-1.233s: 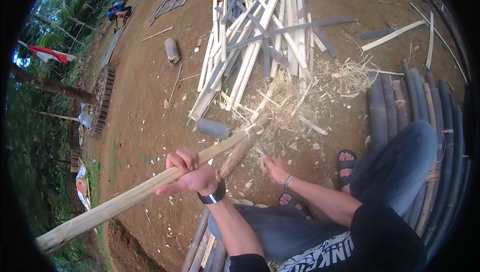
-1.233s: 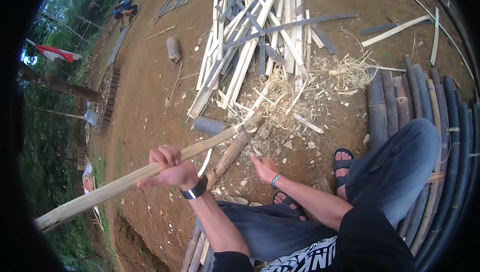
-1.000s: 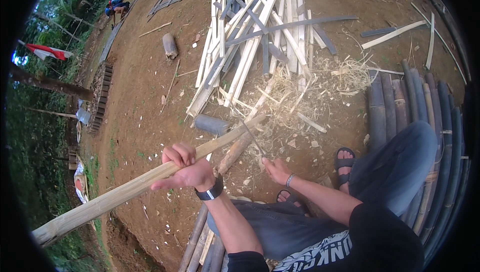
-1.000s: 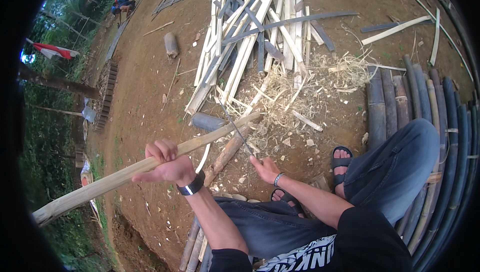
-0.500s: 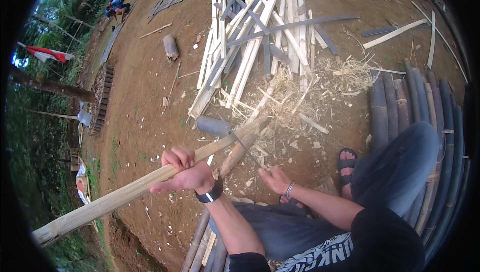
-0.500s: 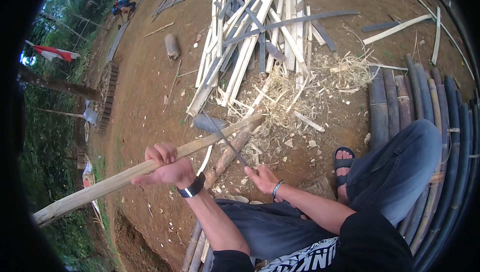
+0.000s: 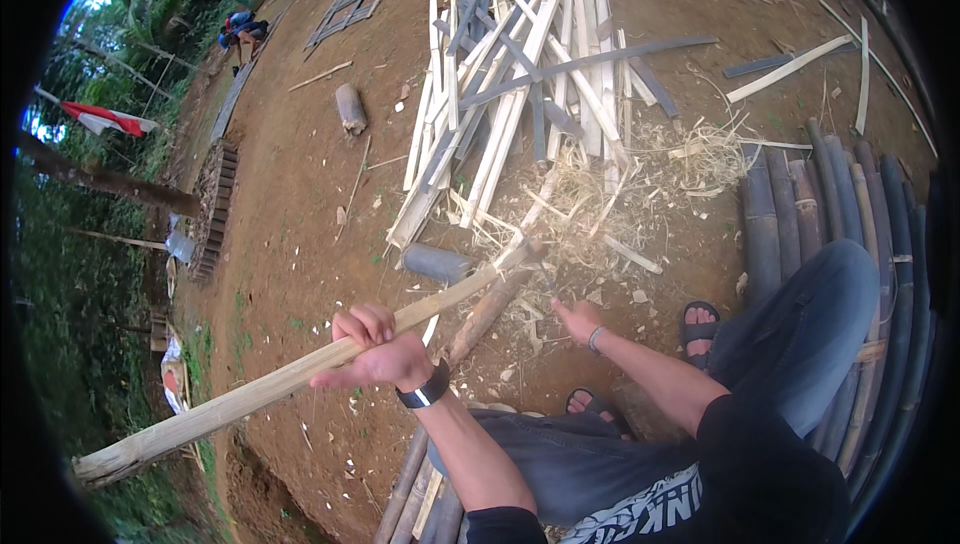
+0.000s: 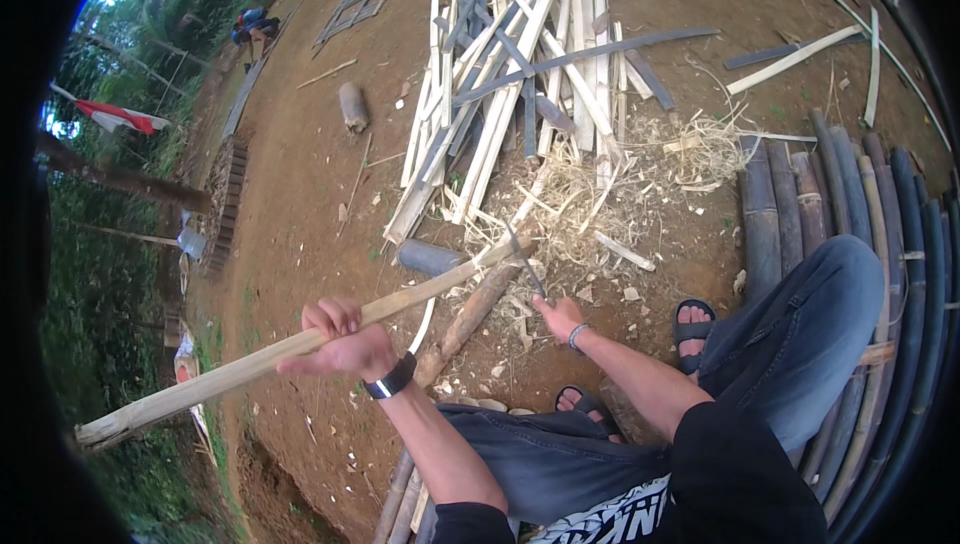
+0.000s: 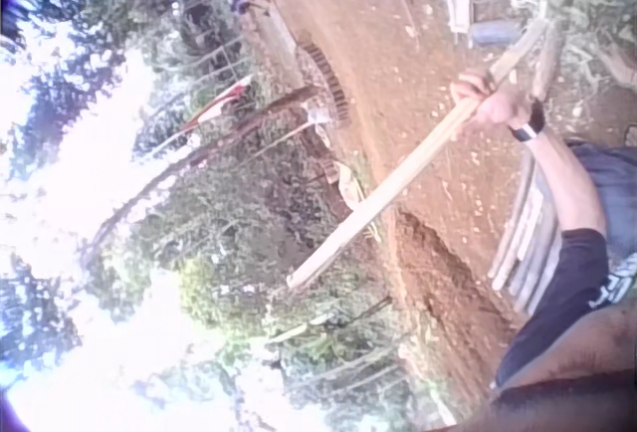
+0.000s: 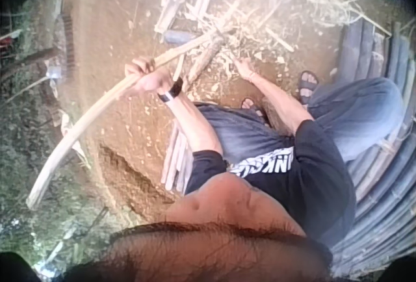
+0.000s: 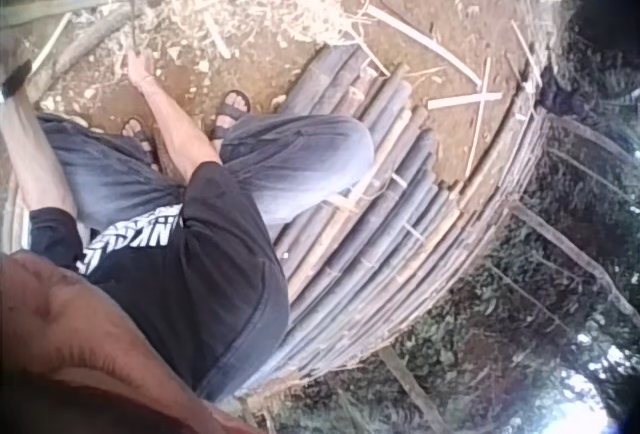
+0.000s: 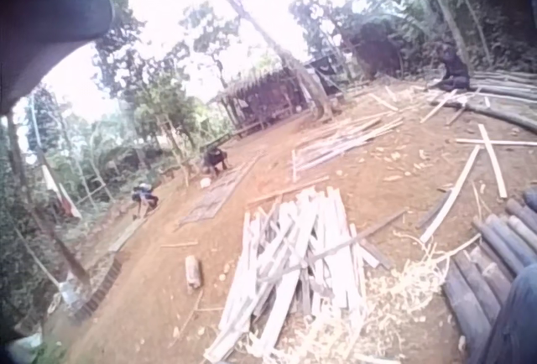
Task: The person shaves a long strip of bamboo using a machete, removing thin layers of wood from the surface.
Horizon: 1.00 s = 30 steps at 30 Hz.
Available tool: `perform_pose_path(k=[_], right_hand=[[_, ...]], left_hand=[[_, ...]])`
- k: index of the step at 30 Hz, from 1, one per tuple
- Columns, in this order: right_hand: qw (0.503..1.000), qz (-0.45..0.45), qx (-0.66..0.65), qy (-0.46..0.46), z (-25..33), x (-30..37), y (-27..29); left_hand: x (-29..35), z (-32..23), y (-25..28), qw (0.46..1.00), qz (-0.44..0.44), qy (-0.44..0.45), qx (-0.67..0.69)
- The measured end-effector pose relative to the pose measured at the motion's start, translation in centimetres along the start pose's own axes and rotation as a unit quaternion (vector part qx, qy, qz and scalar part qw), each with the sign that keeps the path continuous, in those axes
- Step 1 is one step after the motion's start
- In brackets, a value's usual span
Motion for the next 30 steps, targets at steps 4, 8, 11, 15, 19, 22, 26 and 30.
perform_pose_path(k=[4,8,11,15,19,22,26,30], right_hand=[[0.993,-0.042,0.017,0.106,2.0,2.1,4.0],[0.966,-0.028,0.138,0.215,6.3,7.3,3.6],[0.931,-0.060,0.273,0.234,9.0,8.4,4.3],[0.891,-0.064,0.351,0.281,11.2,9.6,5.1],[0.915,-0.068,0.260,0.301,12.9,11.4,5.7],[0.924,-0.075,0.235,0.291,15.0,13.4,7.0],[0.925,-0.087,0.158,0.334,15.2,13.8,9.4],[0.943,-0.066,0.138,0.297,15.3,14.5,10.7]], left_hand=[[-0.9,0.2,2.2,1.000,-0.027,-0.006,0.000],[-2.4,0.5,4.3,0.999,-0.038,0.000,-0.012],[-3.3,0.1,5.6,0.994,-0.108,0.012,-0.021],[-3.3,-1.9,5.9,0.992,-0.115,-0.036,-0.041],[-3.3,-2.6,5.2,0.985,-0.108,-0.054,-0.122],[-3.4,-3.4,3.9,0.989,-0.083,-0.064,-0.103],[-3.2,-3.0,4.0,0.995,-0.086,-0.049,-0.016],[-3.3,-2.7,4.2,0.996,-0.075,-0.053,0.001]])
Point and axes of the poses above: each hand's wrist, its own x-axis away from the middle knuckle, its own y-axis out of the back of the hand, z = x × y, the point moved 10 cm from there along -x, towards the middle knuckle, and after that the axes turned 14 degrees about -x, right-handed, at the moved point
